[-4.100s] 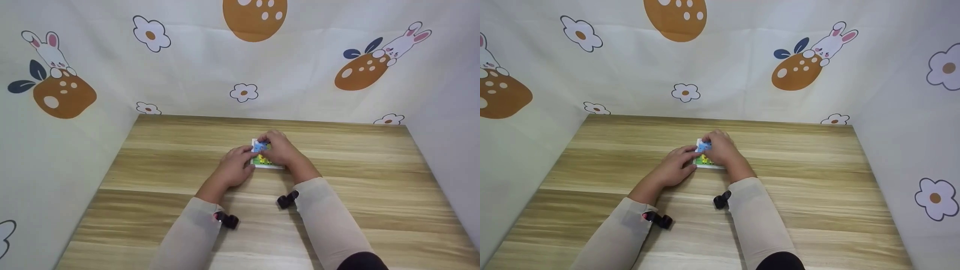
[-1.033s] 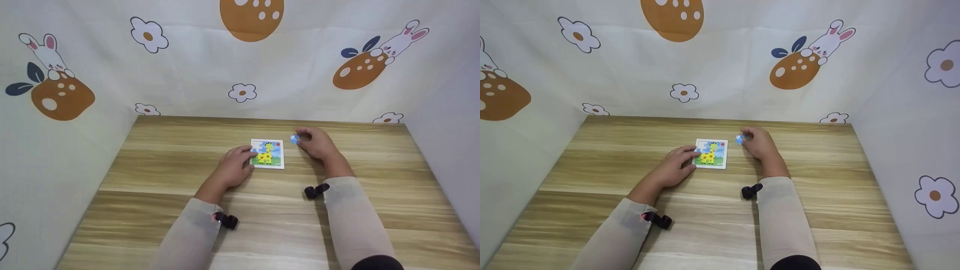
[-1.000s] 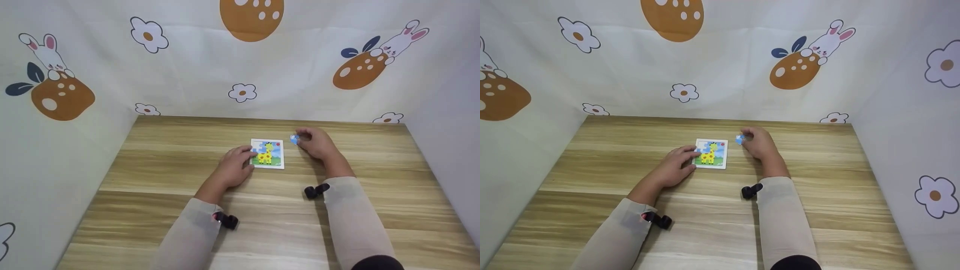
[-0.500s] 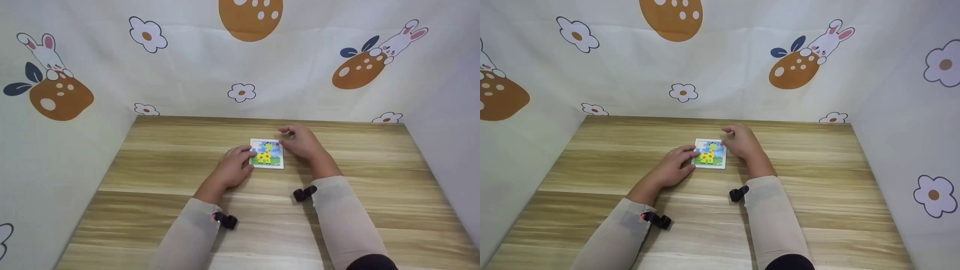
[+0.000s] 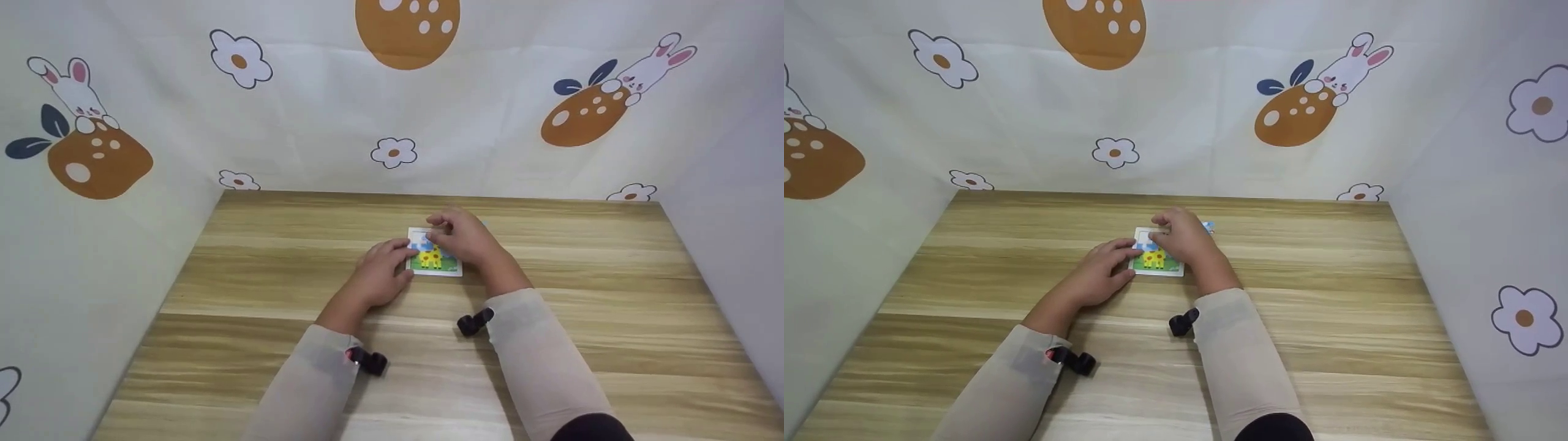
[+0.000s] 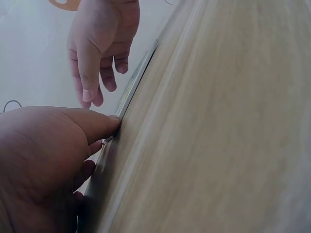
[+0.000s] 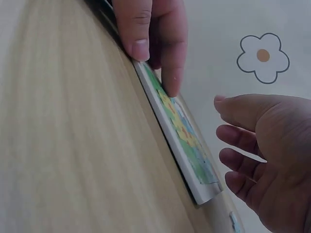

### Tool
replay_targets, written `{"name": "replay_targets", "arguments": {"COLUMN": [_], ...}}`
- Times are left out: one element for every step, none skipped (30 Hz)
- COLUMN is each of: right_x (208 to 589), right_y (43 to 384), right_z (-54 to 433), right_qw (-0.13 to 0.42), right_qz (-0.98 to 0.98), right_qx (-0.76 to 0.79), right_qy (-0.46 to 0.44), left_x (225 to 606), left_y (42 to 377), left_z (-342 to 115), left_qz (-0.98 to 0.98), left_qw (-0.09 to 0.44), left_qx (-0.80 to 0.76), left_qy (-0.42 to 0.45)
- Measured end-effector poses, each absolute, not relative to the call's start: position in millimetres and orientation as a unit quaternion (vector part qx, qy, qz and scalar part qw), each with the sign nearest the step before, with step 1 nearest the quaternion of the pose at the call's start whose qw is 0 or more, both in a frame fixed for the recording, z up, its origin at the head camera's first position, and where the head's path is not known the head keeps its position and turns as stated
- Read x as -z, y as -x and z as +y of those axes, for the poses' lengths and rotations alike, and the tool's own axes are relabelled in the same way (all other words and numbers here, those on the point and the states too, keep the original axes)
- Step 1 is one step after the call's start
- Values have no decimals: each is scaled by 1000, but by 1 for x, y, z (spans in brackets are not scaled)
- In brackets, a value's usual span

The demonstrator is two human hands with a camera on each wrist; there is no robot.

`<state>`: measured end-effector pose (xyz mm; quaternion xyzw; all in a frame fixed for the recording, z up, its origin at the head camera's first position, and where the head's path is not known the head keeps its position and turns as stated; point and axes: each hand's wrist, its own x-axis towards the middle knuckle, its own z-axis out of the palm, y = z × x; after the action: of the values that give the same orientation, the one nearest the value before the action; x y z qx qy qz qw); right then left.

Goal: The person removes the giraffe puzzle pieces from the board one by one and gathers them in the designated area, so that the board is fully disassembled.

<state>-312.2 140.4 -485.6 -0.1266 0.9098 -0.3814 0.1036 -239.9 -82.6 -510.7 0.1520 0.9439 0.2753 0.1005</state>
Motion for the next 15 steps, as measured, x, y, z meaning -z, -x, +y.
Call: {"name": "replay_targets", "arguments": {"right_x": [487,488,489,490,491,491,491,492,492,492,493,493,493,493,493], "right_y": [312,312,312,312,312,312,312,312,312,312,312,312,312,312,311], "right_z": [141,141,141,141,141,141,141,141,141,141,141,140,140,140,140], "right_qw": [108,112,118,124,129,133,136,138,140,140,140,138,137,137,135], "right_qz": [911,911,912,912,913,915,916,917,918,920,921,923,925,927,928], "right_qx": [378,374,371,368,363,358,354,350,346,339,333,325,318,313,307], "right_qy": [128,129,130,131,131,132,133,134,136,140,144,150,155,159,163], "left_x": [511,511,510,510,510,510,510,510,510,510,510,510,510,510,510], "left_y": [240,240,239,239,239,239,239,239,239,239,239,239,239,239,240], "left_z": [-83,-83,-83,-83,-83,-83,-83,-83,-82,-82,-82,-82,-82,-83,-83], "left_qz": [944,944,944,944,944,944,944,944,945,945,944,944,944,943,943], "left_qw": [101,101,100,100,100,99,99,99,99,98,98,97,97,96,96], "left_qx": [-276,-276,-276,-276,-275,-274,-275,-275,-274,-273,-273,-273,-274,-274,-274], "left_qy": [-152,-152,-152,-151,-151,-151,-151,-151,-151,-153,-155,-157,-159,-161,-163]}}
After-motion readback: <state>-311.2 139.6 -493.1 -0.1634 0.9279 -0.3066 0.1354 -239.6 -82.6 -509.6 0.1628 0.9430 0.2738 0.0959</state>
